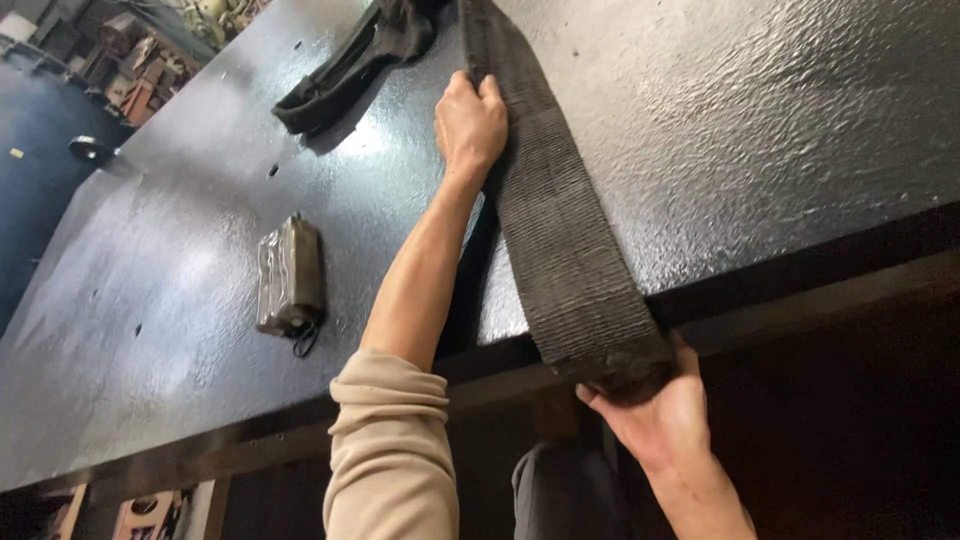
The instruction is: Preparing a large metal plate for lifting by adjusting a heavy-duty strap and handling a metal block.
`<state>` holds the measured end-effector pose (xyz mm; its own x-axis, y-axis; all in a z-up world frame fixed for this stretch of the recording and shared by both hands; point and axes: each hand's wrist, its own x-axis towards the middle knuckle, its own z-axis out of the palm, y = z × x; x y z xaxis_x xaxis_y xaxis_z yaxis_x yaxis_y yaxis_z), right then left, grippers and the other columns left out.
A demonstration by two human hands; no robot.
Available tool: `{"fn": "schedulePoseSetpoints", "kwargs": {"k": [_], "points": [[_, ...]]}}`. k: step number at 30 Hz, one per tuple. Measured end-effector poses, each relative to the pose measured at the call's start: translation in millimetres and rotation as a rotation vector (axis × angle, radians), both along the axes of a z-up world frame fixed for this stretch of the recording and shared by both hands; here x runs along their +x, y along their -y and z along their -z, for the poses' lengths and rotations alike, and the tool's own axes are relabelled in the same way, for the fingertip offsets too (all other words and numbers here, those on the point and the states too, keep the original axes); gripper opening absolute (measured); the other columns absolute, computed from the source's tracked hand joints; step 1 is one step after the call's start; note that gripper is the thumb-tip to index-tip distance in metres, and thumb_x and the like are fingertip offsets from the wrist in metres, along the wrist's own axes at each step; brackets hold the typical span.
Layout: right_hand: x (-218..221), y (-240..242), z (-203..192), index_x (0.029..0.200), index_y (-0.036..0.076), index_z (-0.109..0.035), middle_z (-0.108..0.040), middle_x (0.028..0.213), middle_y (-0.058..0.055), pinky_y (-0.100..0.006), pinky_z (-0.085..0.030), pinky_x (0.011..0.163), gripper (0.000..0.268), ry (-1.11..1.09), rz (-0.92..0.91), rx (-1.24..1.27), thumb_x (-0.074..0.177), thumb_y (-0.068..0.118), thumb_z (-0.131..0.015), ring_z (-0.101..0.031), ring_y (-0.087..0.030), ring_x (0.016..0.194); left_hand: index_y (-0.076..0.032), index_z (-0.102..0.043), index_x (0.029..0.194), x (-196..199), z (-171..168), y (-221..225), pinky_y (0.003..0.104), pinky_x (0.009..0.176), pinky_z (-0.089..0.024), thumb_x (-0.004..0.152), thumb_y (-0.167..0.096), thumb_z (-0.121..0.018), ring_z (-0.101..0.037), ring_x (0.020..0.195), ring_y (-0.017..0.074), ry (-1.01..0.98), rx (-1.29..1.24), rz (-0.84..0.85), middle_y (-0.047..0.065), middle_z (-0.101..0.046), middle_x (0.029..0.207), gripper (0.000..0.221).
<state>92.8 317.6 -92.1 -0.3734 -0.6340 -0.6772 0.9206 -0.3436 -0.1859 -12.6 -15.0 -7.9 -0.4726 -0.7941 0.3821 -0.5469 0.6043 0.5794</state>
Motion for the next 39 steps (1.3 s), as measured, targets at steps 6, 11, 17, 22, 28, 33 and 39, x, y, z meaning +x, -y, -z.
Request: {"fn": "schedulePoseSetpoints", "kwargs": {"k": [6,11,17,22,28,33,39], "points": [[6,-13,38,0.128,0.013,-0.062,-0.064,0.126,-0.010,-0.048,-0.048,0.076,0.051,-0.140,0.056,-0.329,0.109,0.046,-0.029,-0.058,-0.031,0.105,-0.004,-0.067,0.117,-3,2,0,0.051,0.093,-0.054,0.095,-0.039,-0.058,-0.070,0.106,0.0430,0.049,-0.037,-0.076,0.024,-0.074,0.109,0.042],[4,-14,-12,0.133,0.013,-0.054,-0.064,0.124,-0.009,-0.049,-0.050,0.075,0.051,-0.232,-0.006,-0.025,0.105,0.044,-0.025,-0.059,-0.029,0.104,-0.002,-0.064,0.116,-4,4,7,0.051,0.088,-0.053,0.096,-0.040,-0.057,-0.071,0.101,0.0413,0.108,-0.055,-0.064,0.024,-0.074,0.104,0.044],[4,-32,50,0.143,0.006,-0.046,-0.064,0.126,-0.015,-0.046,-0.056,0.086,0.055,-0.586,-0.003,0.264,0.105,0.045,-0.036,-0.066,-0.030,0.106,0.003,-0.063,0.113,-3,18,12,0.049,0.085,-0.056,0.098,-0.037,-0.060,-0.074,0.095,0.0421,-0.125,-0.023,0.050,0.026,-0.075,0.099,0.043],[18,-58,51,0.137,0.002,-0.054,-0.066,0.115,-0.015,-0.037,-0.052,0.089,0.045,-1.067,-0.185,0.789,0.101,0.029,-0.059,-0.063,-0.026,0.102,0.001,-0.063,0.114,1,12,-1,0.050,0.080,-0.055,0.100,-0.035,-0.060,-0.073,0.090,0.0439,-0.218,0.036,0.003,0.026,-0.074,0.094,0.039],[17,-66,18,0.121,0.001,-0.065,-0.072,0.106,-0.008,-0.030,-0.051,0.088,0.039,-1.133,-0.306,0.745,0.093,0.027,-0.073,-0.063,-0.015,0.097,-0.002,-0.063,0.116,-10,-5,-15,0.049,0.071,-0.054,0.101,-0.035,-0.059,-0.072,0.077,0.0402,-0.229,0.182,-0.013,0.022,-0.073,0.084,0.036],[11,-66,13,0.107,0.003,-0.073,-0.075,0.089,-0.012,-0.032,-0.053,0.084,0.028,-0.919,-0.486,0.865,0.092,0.025,-0.079,-0.064,-0.016,0.088,-0.002,-0.063,0.117,-12,-7,-9,0.050,0.068,-0.053,0.102,-0.033,-0.060,-0.071,0.072,0.0408,-0.135,0.189,-0.046,0.021,-0.072,0.079,0.035],[-15,-66,-33,0.109,0.007,-0.076,-0.077,0.096,-0.011,-0.032,-0.053,0.085,0.028,-0.790,-0.884,1.029,0.089,0.026,-0.081,-0.071,-0.020,0.089,-0.002,-0.063,0.115,-10,-17,-15,0.048,0.067,-0.055,0.102,-0.032,-0.062,-0.072,0.074,0.0391,-0.165,0.270,-0.132,0.021,-0.072,0.081,0.033]]}}
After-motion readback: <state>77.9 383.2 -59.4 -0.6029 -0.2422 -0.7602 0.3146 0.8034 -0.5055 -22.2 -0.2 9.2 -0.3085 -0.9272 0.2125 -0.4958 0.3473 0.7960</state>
